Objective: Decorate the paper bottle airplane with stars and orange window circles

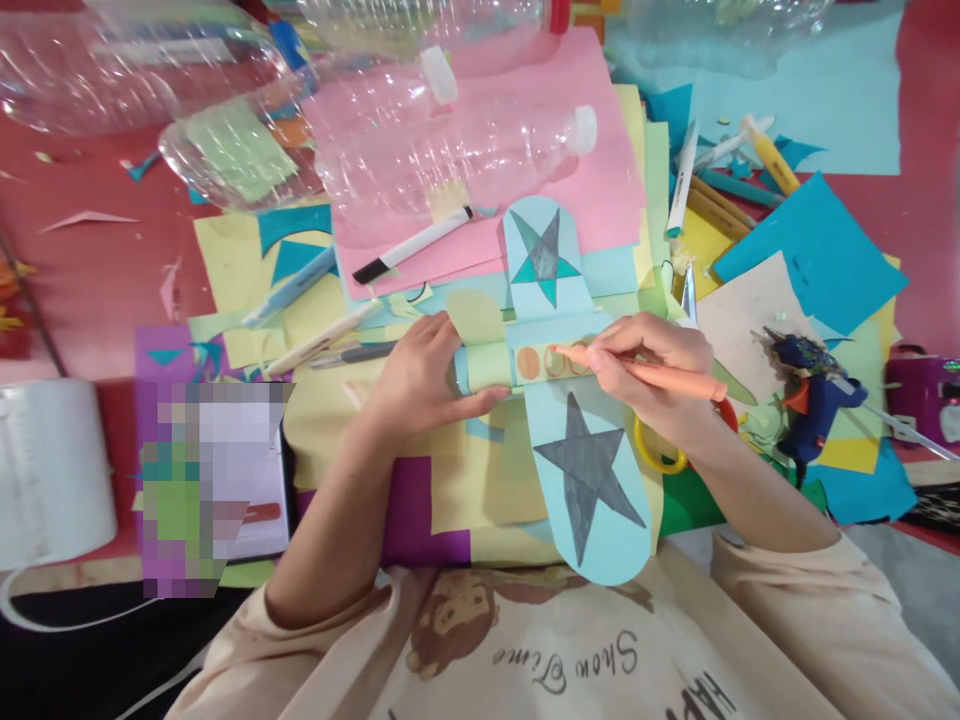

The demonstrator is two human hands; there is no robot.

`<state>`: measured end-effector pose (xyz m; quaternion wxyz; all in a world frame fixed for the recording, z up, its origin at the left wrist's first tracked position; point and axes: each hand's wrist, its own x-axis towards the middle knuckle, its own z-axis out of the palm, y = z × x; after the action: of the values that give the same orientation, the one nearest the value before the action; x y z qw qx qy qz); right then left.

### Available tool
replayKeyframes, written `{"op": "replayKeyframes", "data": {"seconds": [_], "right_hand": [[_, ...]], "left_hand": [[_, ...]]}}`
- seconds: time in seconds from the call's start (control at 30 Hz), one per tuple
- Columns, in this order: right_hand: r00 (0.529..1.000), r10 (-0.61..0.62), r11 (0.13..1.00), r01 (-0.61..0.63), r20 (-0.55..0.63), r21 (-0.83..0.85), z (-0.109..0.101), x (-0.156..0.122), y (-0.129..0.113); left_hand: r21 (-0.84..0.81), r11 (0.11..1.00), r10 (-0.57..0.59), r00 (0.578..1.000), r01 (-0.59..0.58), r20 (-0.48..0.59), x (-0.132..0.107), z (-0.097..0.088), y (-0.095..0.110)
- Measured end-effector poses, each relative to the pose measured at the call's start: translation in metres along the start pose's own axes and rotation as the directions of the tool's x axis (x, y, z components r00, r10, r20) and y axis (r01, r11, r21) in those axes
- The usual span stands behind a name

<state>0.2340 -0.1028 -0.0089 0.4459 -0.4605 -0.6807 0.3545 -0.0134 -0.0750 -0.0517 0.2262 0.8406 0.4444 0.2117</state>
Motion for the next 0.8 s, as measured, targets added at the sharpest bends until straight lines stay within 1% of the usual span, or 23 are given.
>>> {"op": "replayKeyframes", "data": {"seconds": [0.07,0.3,0.4,0.57,0.8], "right_hand": [[1.0,0.001,1.0,-0.001,0.012,-0.019,-0.0001,0.0011,-0.0007],[0.999,0.017,0.999,-0.015,0.043,-0.039,-0.0014,0.0026,-0.0014],[0.998,0.023,0.999,-0.021,0.06,-0.035,-0.0017,0.002,-0.001],[0.996,0.017,0.999,-0.013,0.083,-0.041,-0.0029,0.0015,-0.0008],[0.992,0.022,1.0,-0.022,0.125,-0.002,-0.0053,0.0017,0.0009]], "left_hand": [[-0.001,1.0,0.014,1.0,-0.014,-0.01,0.0001,0.0002,-0.0003],[-0.051,0.999,-0.003,1.0,0.003,0.004,0.0,0.0002,-0.0003],[-0.084,0.996,-0.027,0.999,0.029,0.02,0.0,0.0,-0.0002],[-0.092,0.994,-0.058,0.998,0.061,0.041,0.0004,-0.0007,0.0003],[-0.101,0.994,-0.045,0.999,0.047,0.021,0.0002,0.0006,-0.0002]]}}
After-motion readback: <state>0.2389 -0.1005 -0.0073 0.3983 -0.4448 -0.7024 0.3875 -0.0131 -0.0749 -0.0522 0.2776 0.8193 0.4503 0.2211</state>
